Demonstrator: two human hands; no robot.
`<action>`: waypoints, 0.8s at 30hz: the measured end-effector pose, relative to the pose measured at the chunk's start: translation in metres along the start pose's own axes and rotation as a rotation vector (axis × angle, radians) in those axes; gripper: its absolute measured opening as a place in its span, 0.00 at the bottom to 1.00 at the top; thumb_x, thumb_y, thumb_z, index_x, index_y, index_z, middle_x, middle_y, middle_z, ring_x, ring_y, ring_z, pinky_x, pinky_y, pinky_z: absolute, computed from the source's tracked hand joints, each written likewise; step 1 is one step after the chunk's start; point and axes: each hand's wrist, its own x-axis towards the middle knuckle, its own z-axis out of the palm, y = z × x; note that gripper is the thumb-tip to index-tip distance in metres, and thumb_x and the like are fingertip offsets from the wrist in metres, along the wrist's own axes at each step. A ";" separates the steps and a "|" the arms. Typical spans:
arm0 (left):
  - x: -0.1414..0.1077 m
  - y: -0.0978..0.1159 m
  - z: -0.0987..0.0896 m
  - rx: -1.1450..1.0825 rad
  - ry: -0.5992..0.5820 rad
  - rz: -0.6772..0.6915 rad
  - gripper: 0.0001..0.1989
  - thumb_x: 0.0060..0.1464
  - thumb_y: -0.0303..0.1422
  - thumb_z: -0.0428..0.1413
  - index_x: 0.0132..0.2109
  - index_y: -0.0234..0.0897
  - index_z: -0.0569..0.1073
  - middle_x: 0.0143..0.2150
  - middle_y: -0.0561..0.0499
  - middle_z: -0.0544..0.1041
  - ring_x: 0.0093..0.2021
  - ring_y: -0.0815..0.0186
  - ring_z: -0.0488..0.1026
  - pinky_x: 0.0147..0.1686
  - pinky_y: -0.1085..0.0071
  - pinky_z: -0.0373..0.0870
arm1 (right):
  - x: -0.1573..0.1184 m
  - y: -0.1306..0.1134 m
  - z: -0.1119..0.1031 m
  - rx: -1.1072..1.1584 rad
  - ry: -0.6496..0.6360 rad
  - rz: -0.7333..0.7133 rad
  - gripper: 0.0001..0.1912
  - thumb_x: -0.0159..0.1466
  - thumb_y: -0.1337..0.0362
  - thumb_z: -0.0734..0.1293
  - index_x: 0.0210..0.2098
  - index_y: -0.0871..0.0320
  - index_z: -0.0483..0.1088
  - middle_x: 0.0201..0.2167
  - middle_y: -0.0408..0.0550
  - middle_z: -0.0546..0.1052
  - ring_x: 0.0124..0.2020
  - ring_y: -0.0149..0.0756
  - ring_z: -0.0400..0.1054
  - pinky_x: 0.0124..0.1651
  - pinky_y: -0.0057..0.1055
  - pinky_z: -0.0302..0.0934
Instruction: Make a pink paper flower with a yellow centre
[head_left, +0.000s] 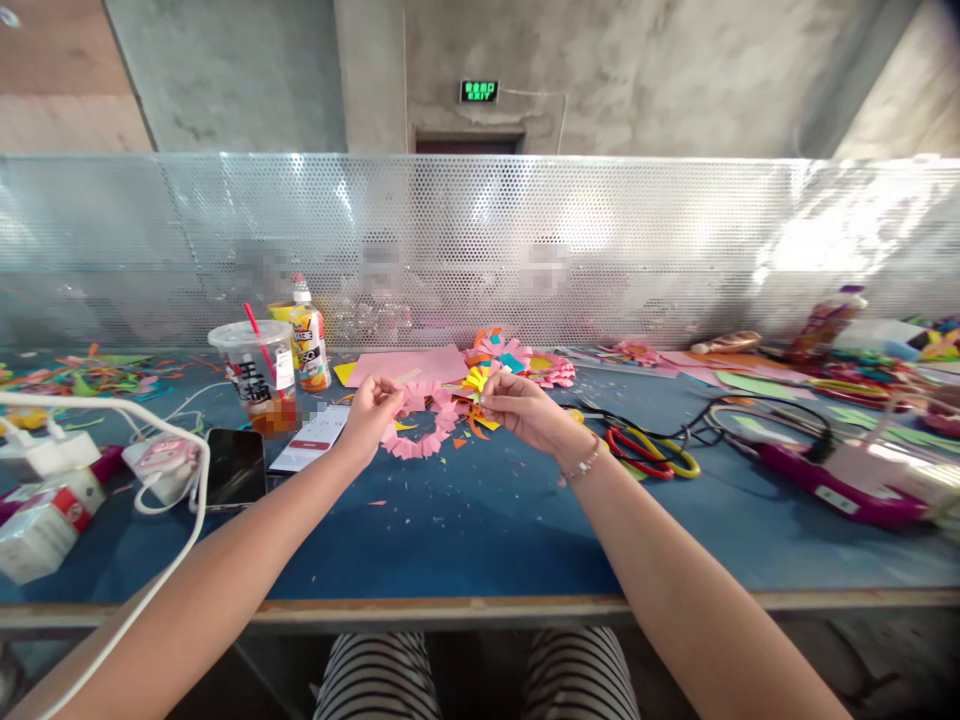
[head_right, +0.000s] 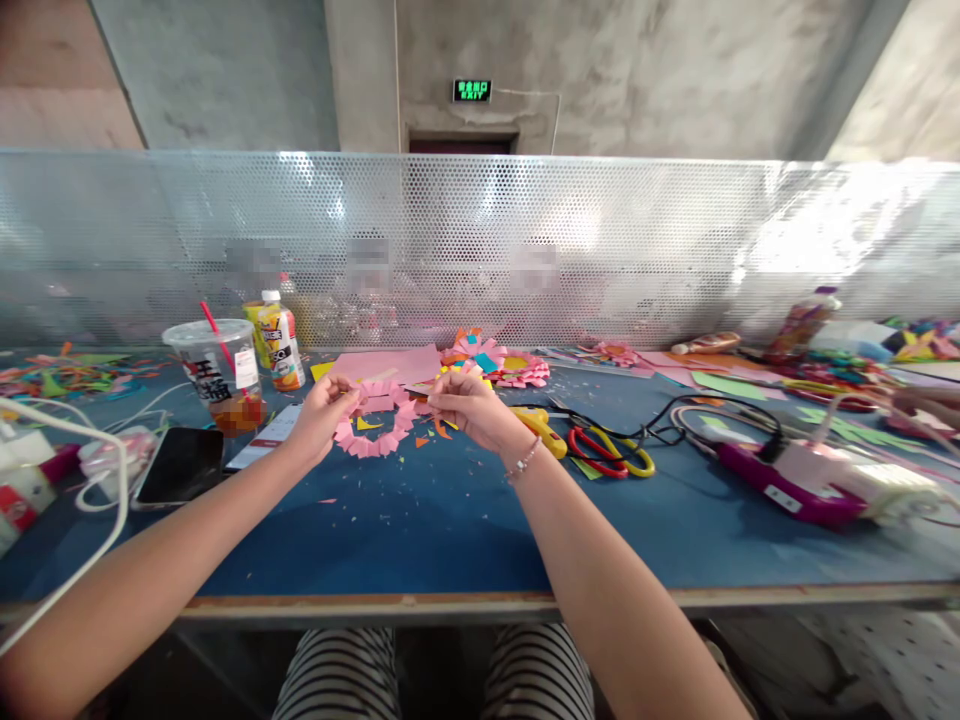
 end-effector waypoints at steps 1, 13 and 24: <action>0.000 0.000 0.000 -0.004 -0.003 0.000 0.11 0.40 0.32 0.57 0.31 0.36 0.61 0.28 0.56 0.64 0.27 0.74 0.66 0.28 0.74 0.69 | 0.000 0.000 0.000 0.006 0.010 0.007 0.09 0.48 0.67 0.71 0.24 0.59 0.64 0.22 0.39 0.68 0.24 0.23 0.64 0.27 0.21 0.60; 0.000 0.001 0.002 -0.126 -0.040 -0.103 0.14 0.38 0.31 0.59 0.30 0.36 0.61 0.26 0.56 0.66 0.27 0.72 0.68 0.28 0.73 0.69 | 0.002 0.001 -0.002 0.014 0.046 0.073 0.12 0.45 0.71 0.71 0.24 0.59 0.62 0.21 0.38 0.67 0.23 0.22 0.65 0.27 0.20 0.58; -0.002 0.003 0.002 -0.158 -0.072 -0.124 0.14 0.37 0.31 0.60 0.30 0.36 0.61 0.25 0.57 0.66 0.27 0.72 0.70 0.28 0.73 0.69 | 0.006 0.017 0.016 -0.356 0.049 -0.174 0.07 0.51 0.69 0.64 0.31 0.57 0.64 0.24 0.40 0.67 0.24 0.27 0.63 0.29 0.28 0.59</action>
